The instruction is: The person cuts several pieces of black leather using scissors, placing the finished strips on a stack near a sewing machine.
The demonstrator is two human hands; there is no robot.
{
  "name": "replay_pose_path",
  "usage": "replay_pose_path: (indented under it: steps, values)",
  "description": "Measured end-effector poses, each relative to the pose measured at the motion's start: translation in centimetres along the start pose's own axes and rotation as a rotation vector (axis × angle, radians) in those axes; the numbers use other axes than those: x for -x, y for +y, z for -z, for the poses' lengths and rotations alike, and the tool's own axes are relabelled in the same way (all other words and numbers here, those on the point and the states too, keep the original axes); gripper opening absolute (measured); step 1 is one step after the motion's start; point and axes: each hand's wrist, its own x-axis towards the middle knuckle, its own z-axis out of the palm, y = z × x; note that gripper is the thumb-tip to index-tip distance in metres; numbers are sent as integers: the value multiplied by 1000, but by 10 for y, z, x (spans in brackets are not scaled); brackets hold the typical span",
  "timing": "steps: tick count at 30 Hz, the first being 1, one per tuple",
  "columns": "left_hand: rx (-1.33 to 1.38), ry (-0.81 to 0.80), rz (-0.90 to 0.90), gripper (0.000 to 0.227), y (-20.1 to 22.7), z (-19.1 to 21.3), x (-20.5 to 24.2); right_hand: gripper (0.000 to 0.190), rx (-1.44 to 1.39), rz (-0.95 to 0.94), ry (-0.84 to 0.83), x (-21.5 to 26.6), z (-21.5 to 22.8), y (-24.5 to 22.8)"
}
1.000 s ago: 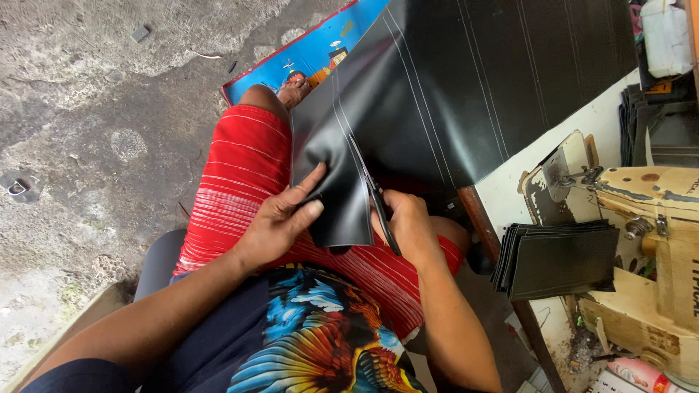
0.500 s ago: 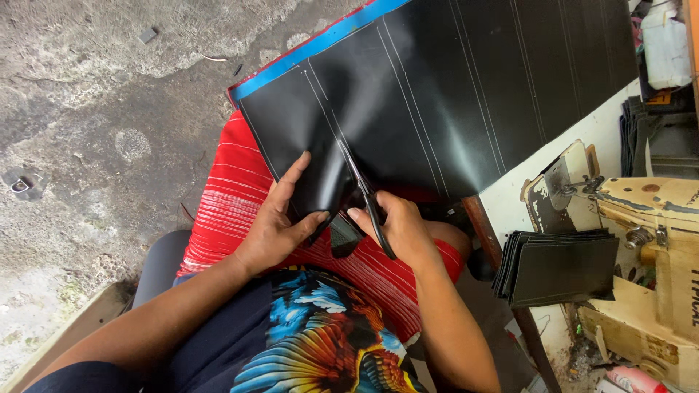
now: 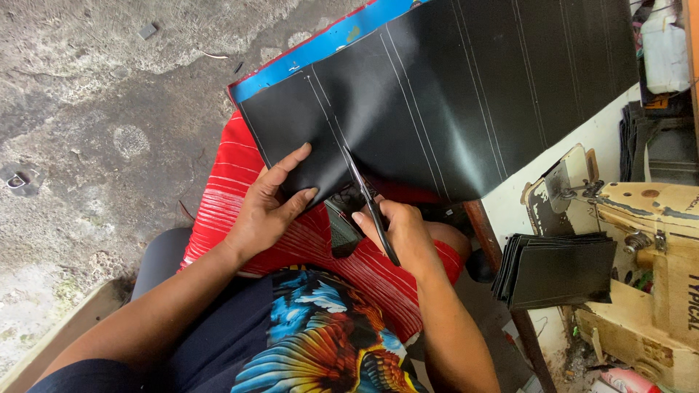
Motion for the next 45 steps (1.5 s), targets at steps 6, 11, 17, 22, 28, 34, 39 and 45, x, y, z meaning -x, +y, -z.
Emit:
replay_pose_path:
  steps: [6, 11, 17, 22, 28, 34, 39, 45]
  values:
    - [24, -33, -1, 64, 2, 4, 2, 39, -23, -67, -14, 1, -2, -3]
    - [35, -48, 9, 66, 4, 6, 1, 44, 22, -64, -27, -15, -8, 6]
    - [31, -48, 11, 67, 8, 7, 1, 47, 40, -48, -15, -24, -14, -6]
    - [27, -27, 14, 66, 5, 6, 1, 47, 59, -83, -9, -22, -15, 0]
    - [-3, 44, 35, 46, 3, 8, -3, 47, 48, -112, -12, -22, -15, -5]
    - [-4, 23, -11, 63, 16, 4, -7, 51, 6, -65, -22, -35, -14, -24]
    - [-1, 31, -18, 65, 10, 5, -7, 52, 5, -36, -21, -43, -16, -27]
    - [5, 16, 0, 67, 6, 6, -7, 48, -8, -39, 9, -39, -15, -24]
